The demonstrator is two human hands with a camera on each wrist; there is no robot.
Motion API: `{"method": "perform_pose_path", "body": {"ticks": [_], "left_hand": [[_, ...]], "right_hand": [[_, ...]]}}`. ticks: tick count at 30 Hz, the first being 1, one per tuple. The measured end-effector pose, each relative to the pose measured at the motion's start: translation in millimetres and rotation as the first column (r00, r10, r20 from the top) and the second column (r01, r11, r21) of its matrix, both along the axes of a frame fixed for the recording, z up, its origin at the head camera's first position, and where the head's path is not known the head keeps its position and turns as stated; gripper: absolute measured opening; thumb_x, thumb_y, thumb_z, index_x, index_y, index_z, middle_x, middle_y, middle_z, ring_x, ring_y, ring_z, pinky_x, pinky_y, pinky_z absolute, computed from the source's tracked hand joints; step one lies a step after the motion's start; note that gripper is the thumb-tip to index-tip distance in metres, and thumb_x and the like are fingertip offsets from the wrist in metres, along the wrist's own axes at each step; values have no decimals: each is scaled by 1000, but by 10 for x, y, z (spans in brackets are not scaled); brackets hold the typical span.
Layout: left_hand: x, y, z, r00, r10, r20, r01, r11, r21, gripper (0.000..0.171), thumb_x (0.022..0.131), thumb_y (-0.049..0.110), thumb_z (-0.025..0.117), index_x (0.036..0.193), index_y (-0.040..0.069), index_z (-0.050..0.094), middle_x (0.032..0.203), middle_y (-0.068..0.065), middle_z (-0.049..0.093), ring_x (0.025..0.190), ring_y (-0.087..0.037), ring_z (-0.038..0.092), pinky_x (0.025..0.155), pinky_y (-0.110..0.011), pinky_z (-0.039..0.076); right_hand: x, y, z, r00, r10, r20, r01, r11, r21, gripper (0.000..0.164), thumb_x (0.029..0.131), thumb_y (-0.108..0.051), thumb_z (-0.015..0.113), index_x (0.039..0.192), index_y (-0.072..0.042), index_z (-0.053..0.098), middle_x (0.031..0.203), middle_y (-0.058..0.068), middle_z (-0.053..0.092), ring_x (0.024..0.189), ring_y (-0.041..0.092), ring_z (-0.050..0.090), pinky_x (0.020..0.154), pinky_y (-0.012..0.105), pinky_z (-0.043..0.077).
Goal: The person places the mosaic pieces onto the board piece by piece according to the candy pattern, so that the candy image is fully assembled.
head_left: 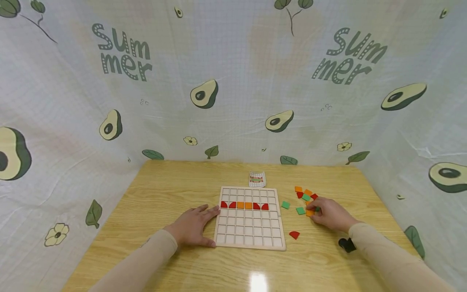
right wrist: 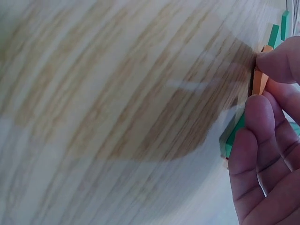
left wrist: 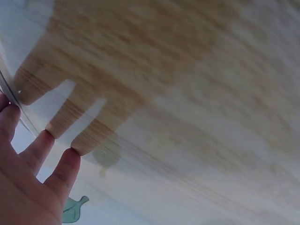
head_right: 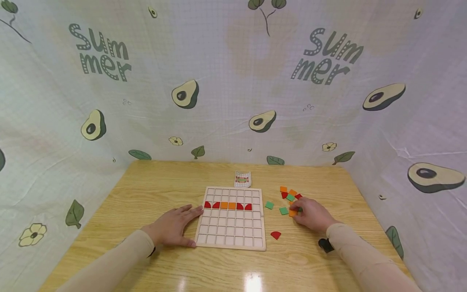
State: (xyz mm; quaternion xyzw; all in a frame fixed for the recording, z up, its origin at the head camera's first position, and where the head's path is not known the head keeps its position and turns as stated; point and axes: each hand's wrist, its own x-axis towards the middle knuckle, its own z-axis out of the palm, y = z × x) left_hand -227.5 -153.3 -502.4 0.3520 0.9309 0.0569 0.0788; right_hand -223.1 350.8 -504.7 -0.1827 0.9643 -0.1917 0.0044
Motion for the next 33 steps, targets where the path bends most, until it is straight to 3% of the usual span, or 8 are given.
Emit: {"method": "perform_pose_path", "body": {"ticks": [8, 14, 27, 33], "left_hand": [[-9, 11, -16, 1000, 4, 8, -4, 1000, 7, 105, 75, 83, 58, 158, 23, 33, 160, 6, 32, 144, -34, 31, 108, -57, 32], [-5, 14, -15, 1000, 9, 12, -9, 999, 47, 101, 77, 79, 60, 156, 21, 37, 159, 4, 34, 143, -36, 31, 107, -59, 32], [0, -22, -63, 1000, 3, 6, -4, 995, 99, 100, 76, 77, 63, 155, 20, 40, 159, 3, 34, 143, -37, 31, 106, -61, 32], [-9, -23, -64, 1000, 3, 12, -4, 994, 108, 100, 76, 77, 64, 154, 20, 41, 159, 3, 35, 143, -36, 31, 106, -61, 32]], "right_hand": [[-24, -14, 48, 999, 14, -29, -15, 1000, -23, 22, 81, -10, 79, 103, -13, 74, 96, -6, 65, 69, 7, 50, 61, 26, 46], [-97, -179, 127, 999, 8, -38, -9, 999, -43, 21, 82, -11, 78, 103, -14, 75, 88, -7, 61, 68, 10, 49, 61, 26, 46], [-306, -1110, 246, 985, 174, 17, -172, 981, -95, 23, 85, -15, 76, 107, -14, 74, 96, -7, 63, 64, 5, 51, 60, 25, 48], [-391, -1592, 229, 969, 242, 38, -240, 969, -64, 21, 86, -21, 77, 107, -19, 75, 99, -9, 64, 73, 7, 54, 70, 26, 49]]}}
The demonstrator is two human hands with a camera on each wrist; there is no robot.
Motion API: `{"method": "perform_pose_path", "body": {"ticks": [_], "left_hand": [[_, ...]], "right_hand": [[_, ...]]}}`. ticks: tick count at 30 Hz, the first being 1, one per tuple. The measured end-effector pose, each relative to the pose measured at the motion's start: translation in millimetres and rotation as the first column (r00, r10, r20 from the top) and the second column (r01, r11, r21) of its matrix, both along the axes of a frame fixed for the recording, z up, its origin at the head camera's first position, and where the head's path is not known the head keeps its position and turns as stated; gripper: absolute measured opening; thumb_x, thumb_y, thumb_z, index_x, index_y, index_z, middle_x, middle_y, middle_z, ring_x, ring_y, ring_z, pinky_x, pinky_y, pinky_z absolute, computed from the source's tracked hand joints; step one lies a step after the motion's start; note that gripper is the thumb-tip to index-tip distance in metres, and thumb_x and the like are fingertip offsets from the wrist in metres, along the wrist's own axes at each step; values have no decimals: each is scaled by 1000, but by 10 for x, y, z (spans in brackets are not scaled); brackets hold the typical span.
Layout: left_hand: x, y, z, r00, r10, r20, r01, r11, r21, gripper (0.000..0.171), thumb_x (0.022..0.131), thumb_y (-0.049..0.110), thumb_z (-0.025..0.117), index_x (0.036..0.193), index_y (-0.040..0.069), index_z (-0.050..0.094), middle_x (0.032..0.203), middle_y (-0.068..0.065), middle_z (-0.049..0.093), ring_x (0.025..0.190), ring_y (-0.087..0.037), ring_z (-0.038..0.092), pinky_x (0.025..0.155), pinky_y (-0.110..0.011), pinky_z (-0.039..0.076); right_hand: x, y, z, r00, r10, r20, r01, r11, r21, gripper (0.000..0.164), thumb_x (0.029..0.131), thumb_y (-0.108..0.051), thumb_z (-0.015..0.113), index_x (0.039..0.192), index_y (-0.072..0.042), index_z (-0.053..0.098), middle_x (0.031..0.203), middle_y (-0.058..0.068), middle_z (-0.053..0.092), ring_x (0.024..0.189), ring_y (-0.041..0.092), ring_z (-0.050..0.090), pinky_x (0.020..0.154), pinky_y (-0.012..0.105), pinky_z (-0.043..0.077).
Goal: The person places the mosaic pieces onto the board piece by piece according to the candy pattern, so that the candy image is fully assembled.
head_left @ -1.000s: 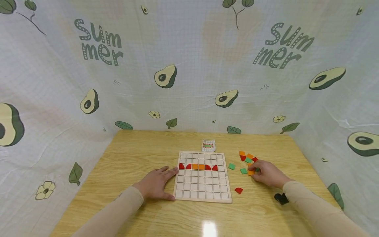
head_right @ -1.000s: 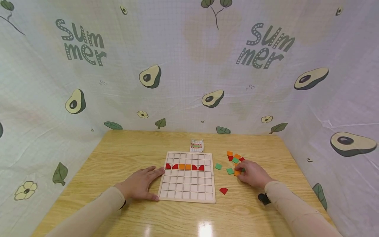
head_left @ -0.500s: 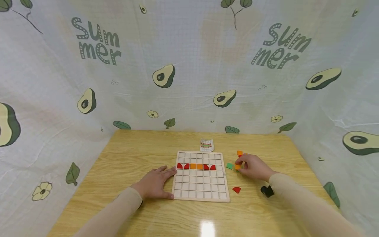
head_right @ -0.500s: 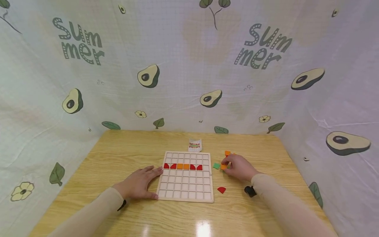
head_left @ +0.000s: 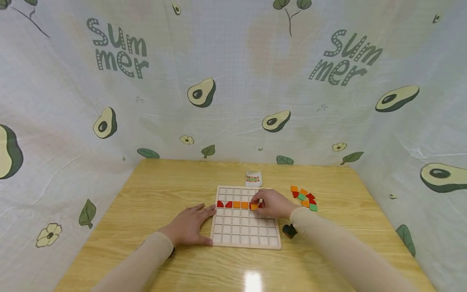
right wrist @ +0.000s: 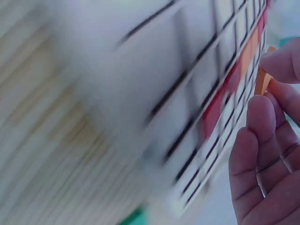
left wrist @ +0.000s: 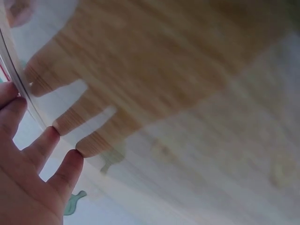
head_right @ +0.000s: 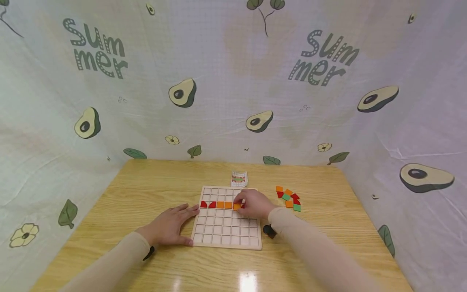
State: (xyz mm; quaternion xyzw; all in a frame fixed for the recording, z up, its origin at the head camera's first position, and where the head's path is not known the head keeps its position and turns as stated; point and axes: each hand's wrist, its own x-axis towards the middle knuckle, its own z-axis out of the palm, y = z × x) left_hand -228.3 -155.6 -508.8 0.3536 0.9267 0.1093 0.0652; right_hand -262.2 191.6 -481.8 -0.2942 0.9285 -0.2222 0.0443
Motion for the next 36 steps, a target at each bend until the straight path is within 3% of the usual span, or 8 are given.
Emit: {"method": "perform_pose_path", "body": {"ticks": [8, 15, 24, 36], "left_hand": [[-40, -9, -44, 1000, 2, -12, -2, 1000, -5, 104, 73, 82, 61, 155, 21, 40, 159, 6, 35, 143, -33, 32, 106, -59, 33], [-57, -12, -55, 1000, -12, -16, 12, 1000, 5, 103, 74, 82, 61, 154, 20, 41, 159, 6, 35, 144, -33, 31, 106, -59, 33], [-32, -14, 1, 1000, -9, 11, 9, 1000, 18, 102, 75, 77, 66, 153, 17, 43, 158, 3, 37, 143, -35, 31, 106, -61, 33], [-20, -13, 21, 1000, -5, 17, 4, 1000, 21, 101, 75, 76, 66, 154, 18, 42, 158, 4, 37, 144, -34, 31, 106, -61, 33]], "right_hand": [[-125, -646, -78, 997, 65, -34, -65, 998, -10, 22, 86, -24, 76, 107, -18, 76, 97, -10, 64, 78, 7, 54, 73, 25, 48], [-139, -991, -190, 997, 54, -62, -53, 998, 25, 18, 86, -22, 75, 104, -20, 76, 94, -14, 61, 80, 5, 55, 75, 26, 49], [-76, -1118, -213, 995, 47, -86, -40, 996, 83, 20, 88, -25, 76, 107, -20, 76, 95, -12, 61, 81, 4, 57, 75, 27, 51], [-67, -1135, -238, 990, 48, -133, -40, 997, 64, 21, 88, -26, 77, 108, -20, 75, 97, -13, 63, 85, 5, 58, 77, 28, 51]]}}
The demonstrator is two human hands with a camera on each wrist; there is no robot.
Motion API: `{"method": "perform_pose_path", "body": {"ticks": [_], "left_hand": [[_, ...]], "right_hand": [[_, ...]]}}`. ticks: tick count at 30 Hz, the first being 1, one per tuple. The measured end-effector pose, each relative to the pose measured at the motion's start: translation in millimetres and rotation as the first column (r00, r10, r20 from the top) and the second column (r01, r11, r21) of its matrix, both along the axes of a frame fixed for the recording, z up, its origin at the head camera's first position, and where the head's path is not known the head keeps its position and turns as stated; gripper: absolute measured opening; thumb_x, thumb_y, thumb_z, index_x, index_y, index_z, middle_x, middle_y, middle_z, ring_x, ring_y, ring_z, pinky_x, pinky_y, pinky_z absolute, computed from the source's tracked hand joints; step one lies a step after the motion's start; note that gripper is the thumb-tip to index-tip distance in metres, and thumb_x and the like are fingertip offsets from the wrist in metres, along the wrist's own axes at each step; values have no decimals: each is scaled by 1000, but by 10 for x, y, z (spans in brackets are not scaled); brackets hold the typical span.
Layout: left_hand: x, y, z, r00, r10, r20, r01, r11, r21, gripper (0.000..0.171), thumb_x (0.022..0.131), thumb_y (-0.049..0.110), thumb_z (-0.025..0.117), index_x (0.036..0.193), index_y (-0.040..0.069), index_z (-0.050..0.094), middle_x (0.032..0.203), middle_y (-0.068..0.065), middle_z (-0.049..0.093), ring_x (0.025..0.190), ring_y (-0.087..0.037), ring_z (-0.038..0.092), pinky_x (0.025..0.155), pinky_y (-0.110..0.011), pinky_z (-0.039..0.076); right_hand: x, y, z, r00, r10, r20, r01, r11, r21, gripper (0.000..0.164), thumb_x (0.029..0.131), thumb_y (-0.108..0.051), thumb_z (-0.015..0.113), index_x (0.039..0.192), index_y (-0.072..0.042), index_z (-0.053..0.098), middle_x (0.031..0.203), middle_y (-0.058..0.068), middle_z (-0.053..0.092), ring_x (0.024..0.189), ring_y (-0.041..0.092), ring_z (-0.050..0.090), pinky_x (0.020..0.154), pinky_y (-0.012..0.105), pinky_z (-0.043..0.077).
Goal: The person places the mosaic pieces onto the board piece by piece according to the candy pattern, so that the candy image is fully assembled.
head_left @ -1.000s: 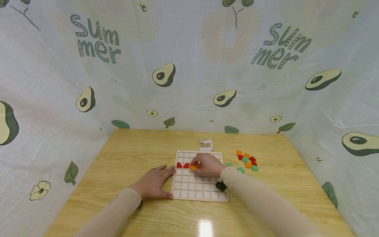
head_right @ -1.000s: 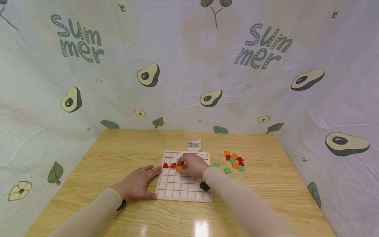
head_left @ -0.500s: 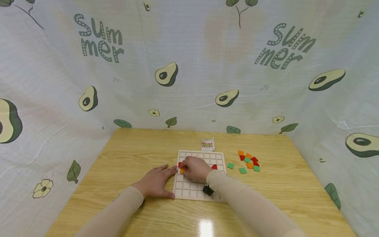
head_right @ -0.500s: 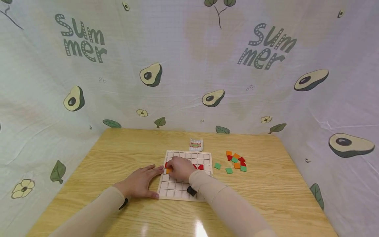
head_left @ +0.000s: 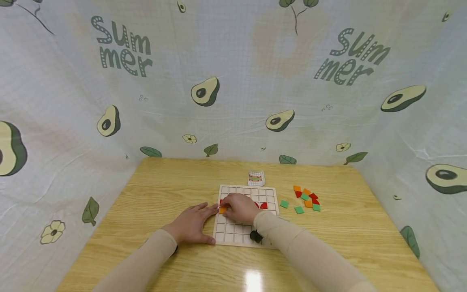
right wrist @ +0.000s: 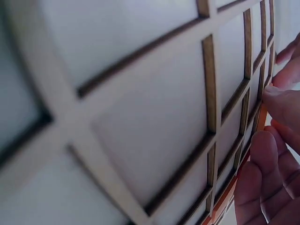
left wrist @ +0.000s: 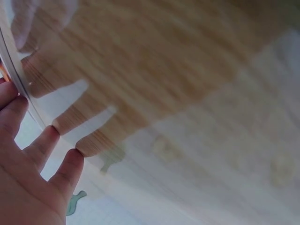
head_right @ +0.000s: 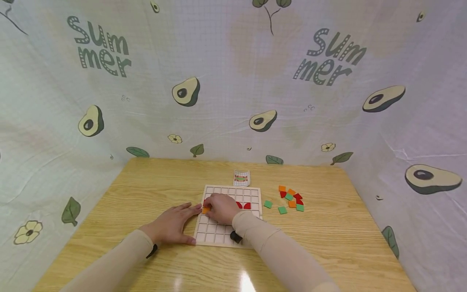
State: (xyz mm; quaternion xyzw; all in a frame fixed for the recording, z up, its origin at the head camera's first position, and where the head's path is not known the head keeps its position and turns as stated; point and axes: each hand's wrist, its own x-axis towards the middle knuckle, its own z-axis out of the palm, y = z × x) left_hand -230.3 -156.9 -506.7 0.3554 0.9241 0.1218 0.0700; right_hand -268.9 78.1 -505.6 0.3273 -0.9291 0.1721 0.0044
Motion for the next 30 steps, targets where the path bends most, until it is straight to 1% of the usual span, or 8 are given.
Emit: {"method": "perform_pose_path", "body": {"ticks": [5, 12, 17, 21, 24, 26, 28, 30], "left_hand": [[2, -2, 9, 1000, 2, 3, -2, 1000, -5, 102, 75, 77, 66, 154, 18, 41, 158, 4, 37, 143, -34, 31, 106, -61, 33], [10, -1, 24, 1000, 1, 5, -1, 1000, 1, 102, 75, 76, 67, 154, 17, 41, 157, 3, 38, 143, -35, 31, 106, -61, 32], [8, 5, 24, 1000, 6, -1, -6, 1000, -8, 101, 75, 76, 67, 153, 17, 43, 157, 3, 38, 143, -34, 31, 107, -60, 33], [3, 13, 19, 1000, 14, 0, -14, 1000, -20, 100, 74, 76, 67, 153, 18, 43, 158, 4, 37, 144, -34, 31, 107, -60, 32], [5, 14, 20, 1000, 18, 3, -18, 1000, -23, 101, 74, 75, 68, 153, 19, 43, 158, 4, 36, 144, -34, 31, 107, -60, 32], [8, 15, 20, 1000, 19, 3, -19, 1000, -23, 101, 74, 75, 68, 153, 19, 43, 158, 4, 35, 144, -34, 30, 107, -59, 32], [9, 17, 19, 1000, 19, 3, -18, 1000, -25, 101, 74, 75, 68, 153, 19, 43, 159, 4, 35, 144, -34, 30, 107, -59, 32], [5, 21, 15, 1000, 18, 1, -18, 999, -29, 101, 74, 76, 67, 153, 19, 42, 159, 5, 35, 144, -33, 30, 107, -59, 32]], "right_hand": [[9, -6, 3, 1000, -11, -16, 11, 1000, 9, 22, 87, -29, 78, 108, -21, 75, 95, -14, 62, 84, 4, 58, 76, 29, 51], [15, 15, 19, 1000, -4, 3, 4, 1000, 2, 21, 88, -27, 77, 109, -21, 75, 97, -14, 63, 86, 5, 60, 78, 29, 52], [14, 176, 45, 1000, -7, 29, 7, 1000, -12, 22, 89, -25, 73, 111, -22, 75, 102, -15, 64, 89, 5, 60, 79, 30, 52], [49, 485, 125, 998, -13, 54, 15, 1000, -25, 22, 90, -26, 73, 111, -21, 74, 103, -13, 64, 83, 5, 57, 75, 30, 51], [106, 801, 207, 997, -34, 68, 36, 999, -23, 22, 89, -23, 74, 111, -18, 74, 102, -8, 64, 79, 9, 55, 74, 31, 50], [144, 1031, 241, 994, -77, 80, 79, 997, -18, 23, 88, -21, 75, 111, -17, 74, 104, -6, 65, 81, 11, 56, 76, 32, 50], [189, 1273, 260, 986, -126, 106, 129, 991, -23, 24, 88, -18, 75, 112, -14, 73, 104, -3, 65, 77, 13, 55, 73, 33, 50], [237, 1516, 252, 975, -188, 117, 191, 981, -19, 25, 87, -18, 76, 112, -13, 73, 104, -2, 65, 72, 11, 54, 69, 31, 50]]}}
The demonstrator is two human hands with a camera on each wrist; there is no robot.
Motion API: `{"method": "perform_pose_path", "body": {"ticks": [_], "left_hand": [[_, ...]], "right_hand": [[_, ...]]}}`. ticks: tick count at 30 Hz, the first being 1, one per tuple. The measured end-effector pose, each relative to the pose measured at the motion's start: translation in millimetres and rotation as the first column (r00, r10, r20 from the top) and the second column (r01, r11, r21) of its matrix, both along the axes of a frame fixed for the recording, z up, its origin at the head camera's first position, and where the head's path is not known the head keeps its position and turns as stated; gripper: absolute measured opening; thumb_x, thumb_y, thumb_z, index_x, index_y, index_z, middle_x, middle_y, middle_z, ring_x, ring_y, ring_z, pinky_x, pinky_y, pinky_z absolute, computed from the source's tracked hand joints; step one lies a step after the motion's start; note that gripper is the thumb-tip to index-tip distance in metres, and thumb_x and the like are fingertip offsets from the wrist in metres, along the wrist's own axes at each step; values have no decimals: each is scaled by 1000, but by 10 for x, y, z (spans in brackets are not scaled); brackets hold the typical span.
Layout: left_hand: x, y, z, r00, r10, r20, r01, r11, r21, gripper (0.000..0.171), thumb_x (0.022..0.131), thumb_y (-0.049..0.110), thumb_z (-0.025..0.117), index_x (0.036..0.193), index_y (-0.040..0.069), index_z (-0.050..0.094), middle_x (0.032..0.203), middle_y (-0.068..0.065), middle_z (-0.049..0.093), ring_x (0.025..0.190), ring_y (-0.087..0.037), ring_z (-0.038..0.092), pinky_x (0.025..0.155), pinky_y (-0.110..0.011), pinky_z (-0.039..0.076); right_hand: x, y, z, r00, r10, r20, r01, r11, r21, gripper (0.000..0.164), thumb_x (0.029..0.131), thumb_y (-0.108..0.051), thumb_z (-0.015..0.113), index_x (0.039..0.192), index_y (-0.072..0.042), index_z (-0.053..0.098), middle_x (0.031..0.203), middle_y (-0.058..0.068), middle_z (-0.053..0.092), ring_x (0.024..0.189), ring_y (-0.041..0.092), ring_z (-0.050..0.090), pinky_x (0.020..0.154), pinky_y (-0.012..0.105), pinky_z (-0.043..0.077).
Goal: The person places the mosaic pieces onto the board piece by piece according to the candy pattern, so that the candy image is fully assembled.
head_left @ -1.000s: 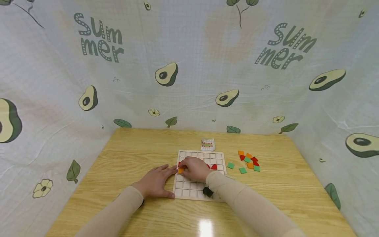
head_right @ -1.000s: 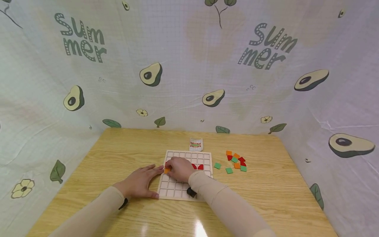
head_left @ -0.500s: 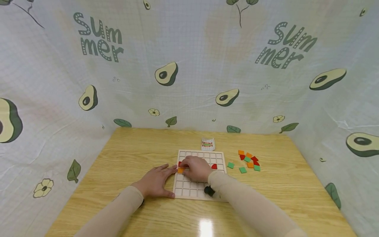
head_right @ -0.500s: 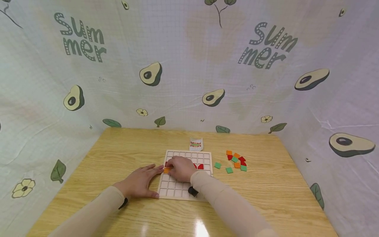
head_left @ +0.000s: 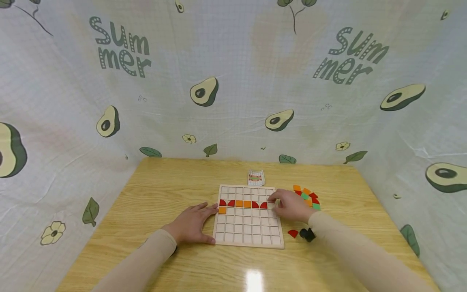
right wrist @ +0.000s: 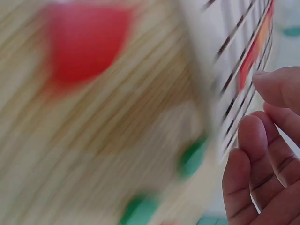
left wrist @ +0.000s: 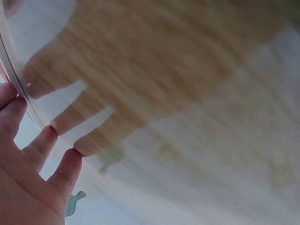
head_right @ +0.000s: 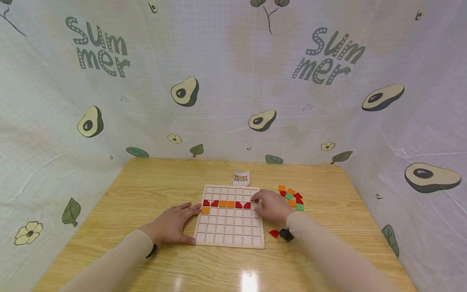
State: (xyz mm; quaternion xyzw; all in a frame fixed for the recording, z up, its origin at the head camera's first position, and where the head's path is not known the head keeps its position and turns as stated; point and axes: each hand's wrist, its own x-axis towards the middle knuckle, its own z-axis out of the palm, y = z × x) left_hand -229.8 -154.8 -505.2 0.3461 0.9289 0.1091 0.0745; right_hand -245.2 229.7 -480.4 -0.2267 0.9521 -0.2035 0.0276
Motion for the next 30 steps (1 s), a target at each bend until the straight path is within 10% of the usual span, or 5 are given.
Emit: {"method": "perform_pose_path", "body": {"ticks": [10, 30], "left_hand": [[5, 0, 18, 1000, 0, 14, 0, 1000, 5, 101, 74, 76, 67, 153, 19, 43, 159, 4, 35, 145, -33, 29, 107, -60, 31], [-8, 0, -28, 1000, -4, 1, 4, 1000, -4, 101, 74, 78, 65, 154, 20, 42, 159, 5, 34, 145, -32, 28, 108, -59, 31]], "right_hand": [[189, 812, -101, 992, -103, -66, 106, 994, 41, 30, 84, -13, 78, 113, -9, 72, 107, 3, 68, 81, 14, 58, 72, 38, 52], [214, 897, -199, 993, -61, -104, 68, 995, 66, 24, 84, -11, 79, 108, -12, 74, 110, 4, 65, 92, 19, 60, 81, 43, 52]]}}
